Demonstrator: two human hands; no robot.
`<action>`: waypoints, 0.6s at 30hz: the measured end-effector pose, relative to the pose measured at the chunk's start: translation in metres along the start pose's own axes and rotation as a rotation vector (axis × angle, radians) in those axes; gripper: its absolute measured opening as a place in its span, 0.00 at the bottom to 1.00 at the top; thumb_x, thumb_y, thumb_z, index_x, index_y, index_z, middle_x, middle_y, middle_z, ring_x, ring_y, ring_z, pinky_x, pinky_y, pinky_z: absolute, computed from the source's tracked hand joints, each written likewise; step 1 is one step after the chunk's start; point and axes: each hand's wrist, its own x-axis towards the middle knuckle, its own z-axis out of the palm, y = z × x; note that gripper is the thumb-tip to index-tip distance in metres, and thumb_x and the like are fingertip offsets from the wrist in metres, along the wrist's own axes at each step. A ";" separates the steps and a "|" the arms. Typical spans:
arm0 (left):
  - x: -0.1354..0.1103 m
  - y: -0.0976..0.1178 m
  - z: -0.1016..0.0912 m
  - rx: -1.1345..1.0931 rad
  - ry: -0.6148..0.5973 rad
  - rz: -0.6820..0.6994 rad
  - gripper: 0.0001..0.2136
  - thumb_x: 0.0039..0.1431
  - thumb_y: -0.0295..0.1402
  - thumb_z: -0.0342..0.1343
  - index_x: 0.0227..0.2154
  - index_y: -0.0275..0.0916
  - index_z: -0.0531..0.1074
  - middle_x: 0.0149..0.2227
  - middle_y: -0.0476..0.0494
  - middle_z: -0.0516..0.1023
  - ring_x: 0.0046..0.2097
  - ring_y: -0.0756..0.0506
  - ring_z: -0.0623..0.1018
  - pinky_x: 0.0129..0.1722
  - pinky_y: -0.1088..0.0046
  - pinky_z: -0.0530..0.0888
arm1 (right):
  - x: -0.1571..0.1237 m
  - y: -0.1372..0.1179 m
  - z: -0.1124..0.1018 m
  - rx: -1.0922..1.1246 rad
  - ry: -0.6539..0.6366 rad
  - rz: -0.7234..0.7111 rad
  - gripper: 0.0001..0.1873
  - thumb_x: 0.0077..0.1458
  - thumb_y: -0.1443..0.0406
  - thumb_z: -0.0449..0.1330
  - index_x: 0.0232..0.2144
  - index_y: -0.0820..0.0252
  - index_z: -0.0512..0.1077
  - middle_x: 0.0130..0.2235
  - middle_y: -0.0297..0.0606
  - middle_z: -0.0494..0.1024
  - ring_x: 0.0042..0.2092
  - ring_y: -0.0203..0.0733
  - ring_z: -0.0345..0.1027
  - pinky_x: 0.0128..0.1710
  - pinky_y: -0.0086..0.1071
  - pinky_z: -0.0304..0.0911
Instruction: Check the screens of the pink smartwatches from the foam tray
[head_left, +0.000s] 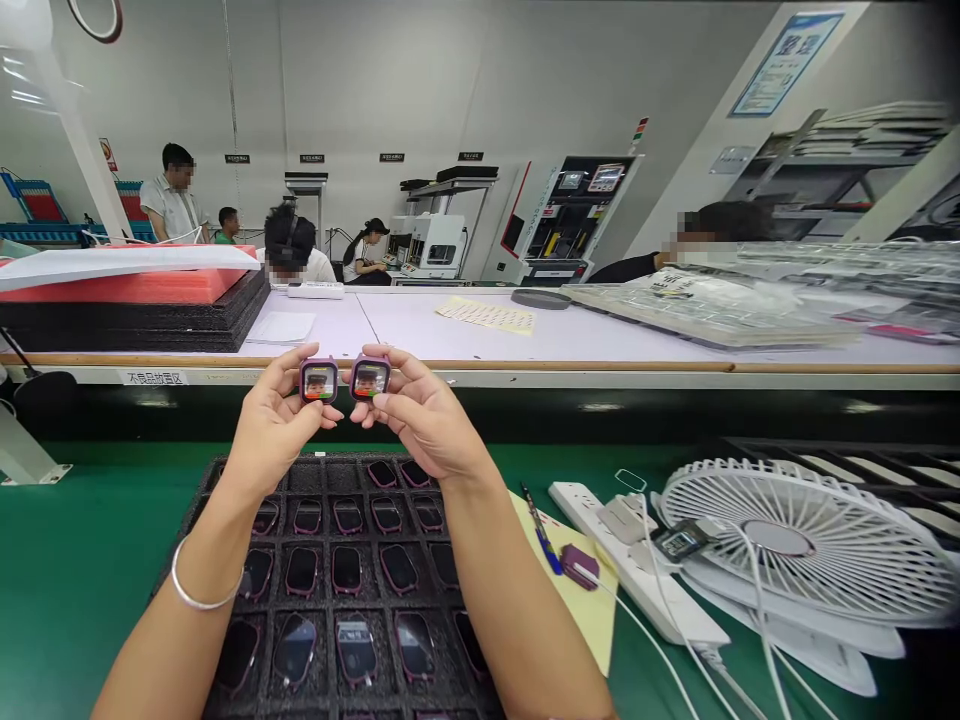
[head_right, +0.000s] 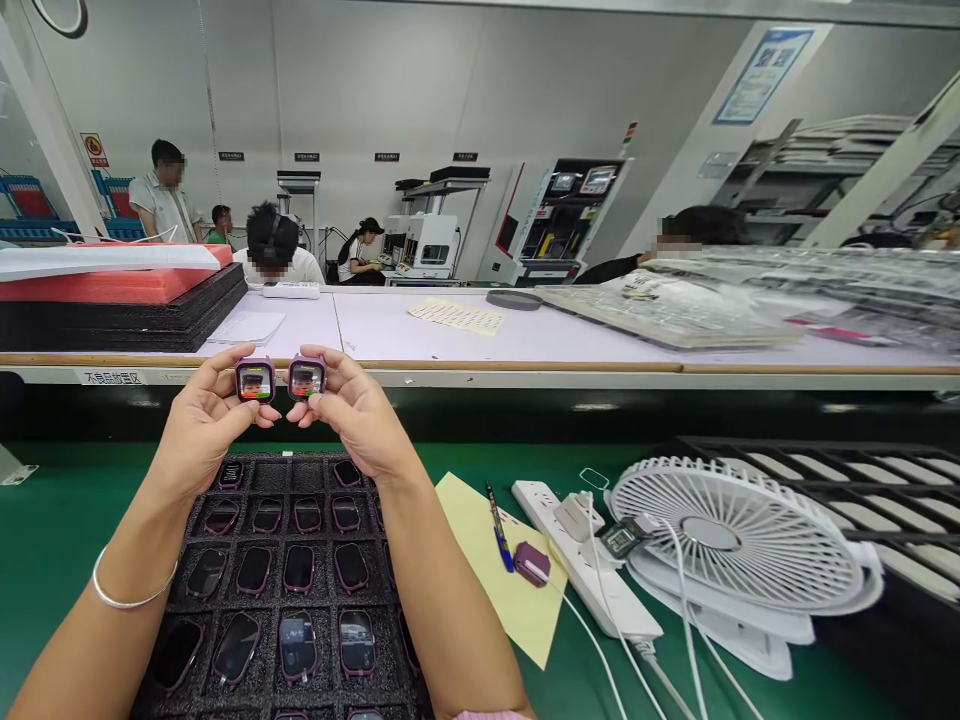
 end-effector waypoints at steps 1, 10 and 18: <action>0.000 0.000 0.001 0.000 -0.001 0.000 0.26 0.50 0.25 0.64 0.55 0.39 0.69 0.45 0.44 0.79 0.30 0.51 0.82 0.33 0.75 0.82 | 0.000 0.001 0.000 0.006 0.002 0.001 0.26 0.50 0.70 0.65 0.52 0.53 0.70 0.41 0.35 0.79 0.32 0.37 0.75 0.34 0.32 0.73; 0.000 -0.001 0.004 0.027 0.013 0.005 0.26 0.49 0.26 0.65 0.53 0.40 0.69 0.43 0.44 0.79 0.30 0.51 0.80 0.32 0.74 0.81 | -0.001 0.004 0.000 0.004 -0.010 0.005 0.25 0.51 0.70 0.64 0.53 0.53 0.71 0.39 0.34 0.79 0.33 0.38 0.75 0.34 0.34 0.73; 0.001 -0.004 0.004 0.018 0.015 0.041 0.23 0.48 0.28 0.66 0.48 0.41 0.70 0.42 0.46 0.78 0.29 0.52 0.80 0.33 0.73 0.81 | -0.002 0.006 0.000 0.010 -0.042 -0.002 0.26 0.50 0.70 0.65 0.53 0.53 0.72 0.43 0.36 0.79 0.32 0.37 0.75 0.33 0.34 0.73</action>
